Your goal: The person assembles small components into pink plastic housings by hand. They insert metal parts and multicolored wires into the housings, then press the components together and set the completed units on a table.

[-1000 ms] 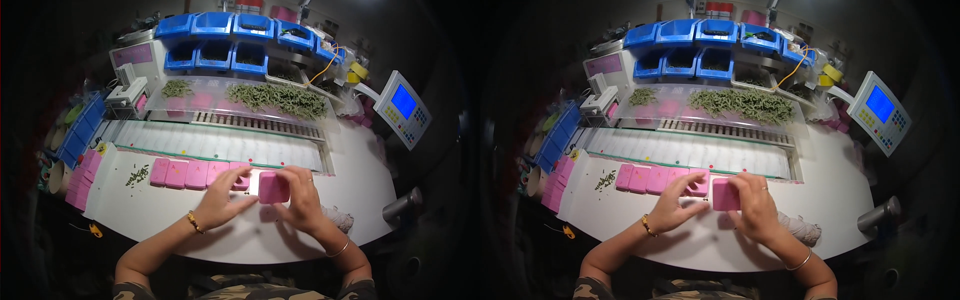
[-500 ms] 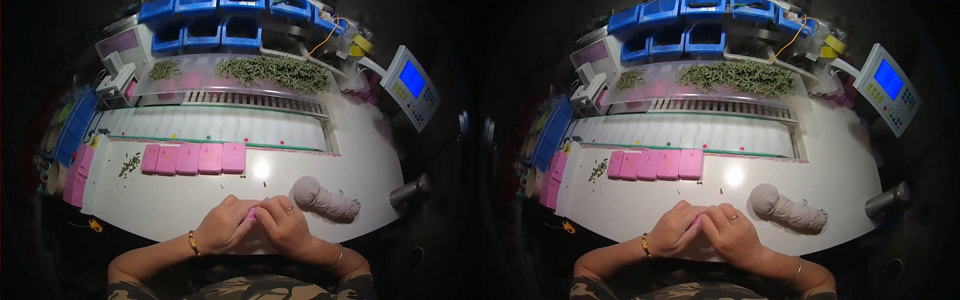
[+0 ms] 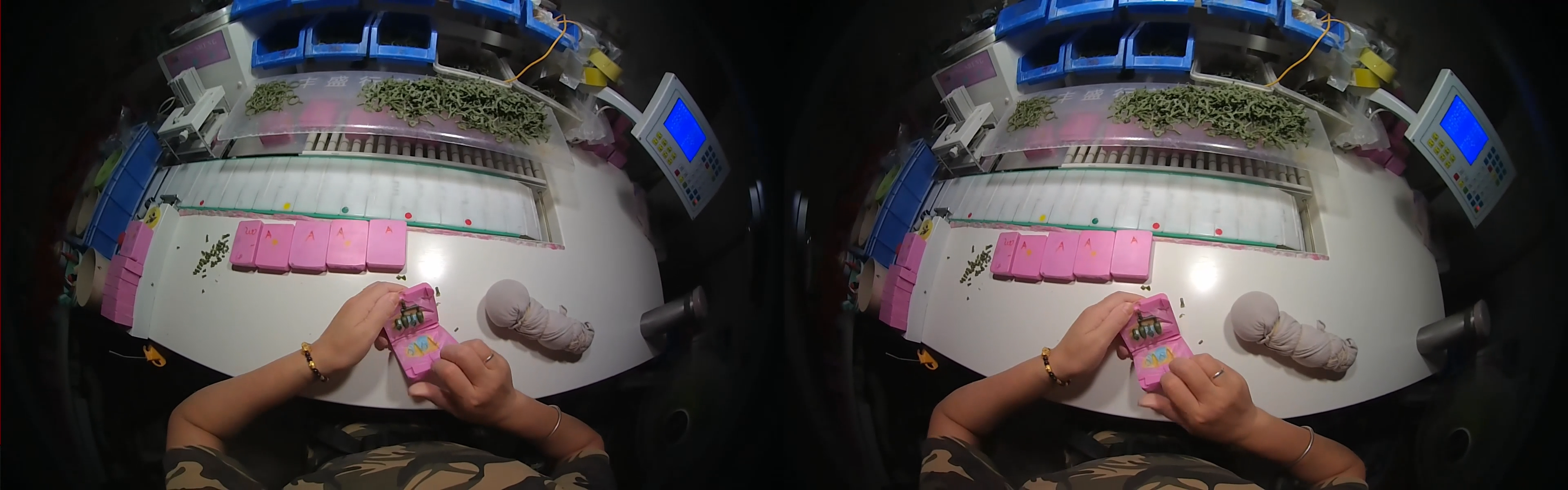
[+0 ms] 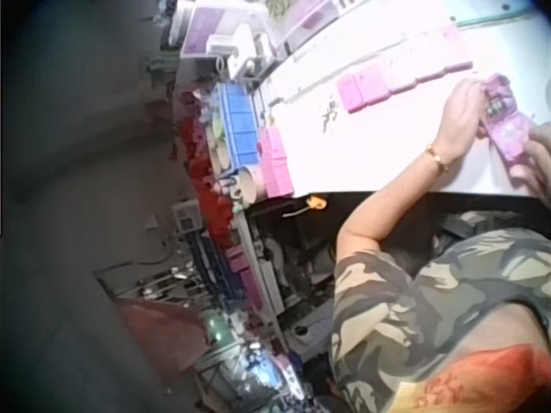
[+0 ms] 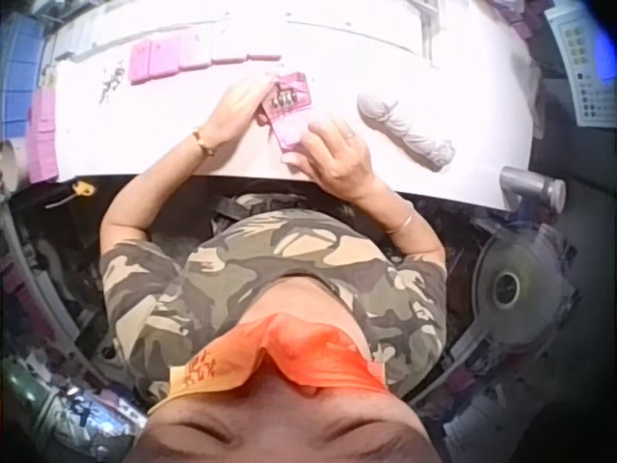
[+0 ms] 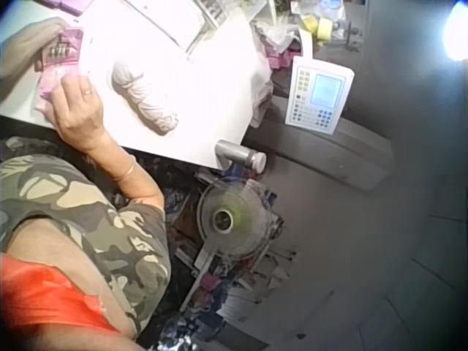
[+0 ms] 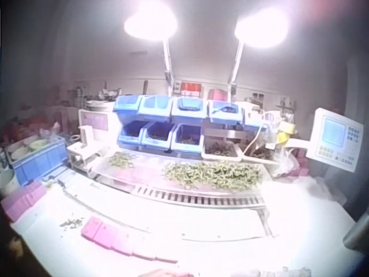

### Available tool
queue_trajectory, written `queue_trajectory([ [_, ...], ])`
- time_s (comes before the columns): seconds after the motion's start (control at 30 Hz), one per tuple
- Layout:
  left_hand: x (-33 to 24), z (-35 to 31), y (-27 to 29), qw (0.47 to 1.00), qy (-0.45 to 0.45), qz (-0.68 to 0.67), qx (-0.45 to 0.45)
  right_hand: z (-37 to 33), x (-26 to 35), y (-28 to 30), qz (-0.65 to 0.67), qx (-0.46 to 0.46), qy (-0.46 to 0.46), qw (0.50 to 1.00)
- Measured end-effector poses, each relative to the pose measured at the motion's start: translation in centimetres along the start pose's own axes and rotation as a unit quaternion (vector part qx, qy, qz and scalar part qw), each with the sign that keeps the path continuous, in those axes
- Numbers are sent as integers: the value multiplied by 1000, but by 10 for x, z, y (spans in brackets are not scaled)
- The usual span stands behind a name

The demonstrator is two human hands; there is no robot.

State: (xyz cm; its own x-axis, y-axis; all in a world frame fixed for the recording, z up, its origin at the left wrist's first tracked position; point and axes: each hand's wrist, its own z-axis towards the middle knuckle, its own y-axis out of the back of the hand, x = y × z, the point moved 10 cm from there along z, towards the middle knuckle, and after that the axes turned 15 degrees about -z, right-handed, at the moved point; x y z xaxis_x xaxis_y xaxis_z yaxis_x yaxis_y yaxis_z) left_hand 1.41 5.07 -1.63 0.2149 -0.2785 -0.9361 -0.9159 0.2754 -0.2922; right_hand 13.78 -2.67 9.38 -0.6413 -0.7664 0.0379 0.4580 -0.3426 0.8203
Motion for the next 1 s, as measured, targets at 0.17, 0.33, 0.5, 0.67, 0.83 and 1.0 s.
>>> queue_trajectory([
  [0.17, -3, 0, 3, 997, -11, -81, -6, 5, -8, -23, -30, 50, -33, 998],
  [0.33, -10, -5, -4, 995, -9, -97, 9, 28, -19, -18, -52, 13, -82, 995],
  [0.5, -8, -6, 3, 995, -14, -98, -3, 31, -18, -27, -51, 46, -68, 995],
  [0.67, -6, -4, 2, 995, -10, -96, 13, 33, -16, -27, -54, 58, -72, 994],
  [0.83, -7, -2, 4, 998, -12, -63, -18, 29, -16, -27, -42, 59, -70, 995],
  [1.0, -7, 0, 3, 998, -6, -54, -22, 24, -15, -26, -14, 36, -73, 997],
])
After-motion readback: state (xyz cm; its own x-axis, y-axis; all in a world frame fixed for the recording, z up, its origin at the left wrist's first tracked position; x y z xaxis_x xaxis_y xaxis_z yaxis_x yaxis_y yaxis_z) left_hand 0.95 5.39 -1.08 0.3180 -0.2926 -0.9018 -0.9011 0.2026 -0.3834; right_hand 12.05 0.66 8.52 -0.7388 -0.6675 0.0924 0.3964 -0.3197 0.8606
